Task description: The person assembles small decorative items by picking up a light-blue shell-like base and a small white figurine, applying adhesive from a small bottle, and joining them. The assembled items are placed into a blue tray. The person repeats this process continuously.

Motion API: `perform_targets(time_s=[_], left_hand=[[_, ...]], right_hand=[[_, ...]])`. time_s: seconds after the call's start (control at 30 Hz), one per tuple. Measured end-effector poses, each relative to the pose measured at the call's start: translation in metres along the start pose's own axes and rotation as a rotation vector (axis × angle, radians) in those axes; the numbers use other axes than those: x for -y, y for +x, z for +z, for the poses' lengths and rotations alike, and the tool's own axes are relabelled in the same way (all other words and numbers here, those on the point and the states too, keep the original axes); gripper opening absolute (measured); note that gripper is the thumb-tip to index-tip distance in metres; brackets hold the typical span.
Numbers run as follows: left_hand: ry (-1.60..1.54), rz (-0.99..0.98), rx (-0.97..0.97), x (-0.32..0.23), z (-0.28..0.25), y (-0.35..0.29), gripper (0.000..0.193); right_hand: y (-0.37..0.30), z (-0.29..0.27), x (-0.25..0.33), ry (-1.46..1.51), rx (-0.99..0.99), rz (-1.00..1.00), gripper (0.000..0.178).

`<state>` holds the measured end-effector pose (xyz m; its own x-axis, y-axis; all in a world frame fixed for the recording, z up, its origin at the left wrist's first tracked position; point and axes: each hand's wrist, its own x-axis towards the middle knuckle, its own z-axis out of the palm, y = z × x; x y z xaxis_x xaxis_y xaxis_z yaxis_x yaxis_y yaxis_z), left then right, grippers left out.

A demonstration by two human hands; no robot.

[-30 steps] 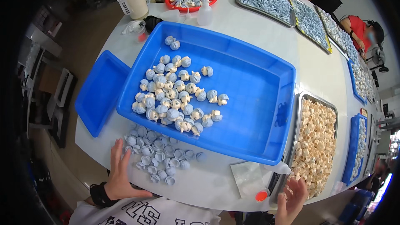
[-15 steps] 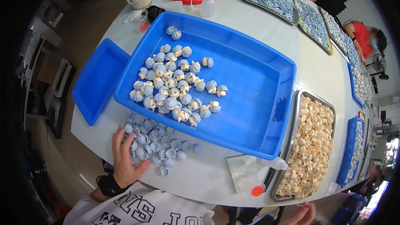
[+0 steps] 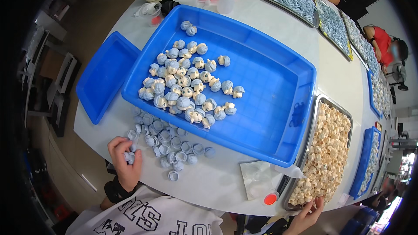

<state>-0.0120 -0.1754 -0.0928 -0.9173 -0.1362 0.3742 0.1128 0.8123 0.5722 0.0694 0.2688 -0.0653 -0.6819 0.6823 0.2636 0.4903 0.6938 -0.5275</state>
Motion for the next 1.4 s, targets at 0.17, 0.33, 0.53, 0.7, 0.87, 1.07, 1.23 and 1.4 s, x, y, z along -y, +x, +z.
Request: perform_targets(time_s=[0.17, 0.33, 0.53, 0.7, 0.87, 1.07, 1.23, 1.4], left_hand=[[-0.043, -0.037, -0.101, 0.003, -0.003, 0.0, 0.022], [-0.388, -0.283, -0.172, 0.014, -0.028, -0.01, 0.011], [-1.751, -0.801, 0.42, 0.012, -0.058, 0.026, 0.015], [-2.01, -1.287, 0.533, -0.02, -0.028, 0.055, 0.023], [-1.772, -1.567, 0.504, -0.045, -0.01, 0.072, 0.026], [-1.694, -1.242, 0.771, -0.041, -0.005, 0.059, 0.026], [-1.499, -0.884, 1.023, -0.048, -0.005, 0.054, 0.026], [-1.496, -0.838, 1.191, -0.058, -0.003, 0.061, 0.032]], right_hand=[[-0.014, -0.006, 0.008, -0.192, -0.03, -0.106, 0.033], [-0.025, -0.009, -0.01, -0.1, 0.054, 0.082, 0.035], [-0.011, -0.006, 0.026, -0.091, 0.105, 0.1, 0.032], [-0.011, -0.01, 0.024, -0.11, 0.061, 0.051, 0.031], [-0.004, 0.0, 0.027, -0.203, -0.047, -0.033, 0.024], [0.0, 0.003, 0.028, -0.126, -0.068, -0.027, 0.018], [-0.008, 0.005, 0.028, 0.094, -0.31, 0.025, 0.021], [-0.03, -0.011, 0.096, 0.668, -0.543, -0.112, 0.031]])
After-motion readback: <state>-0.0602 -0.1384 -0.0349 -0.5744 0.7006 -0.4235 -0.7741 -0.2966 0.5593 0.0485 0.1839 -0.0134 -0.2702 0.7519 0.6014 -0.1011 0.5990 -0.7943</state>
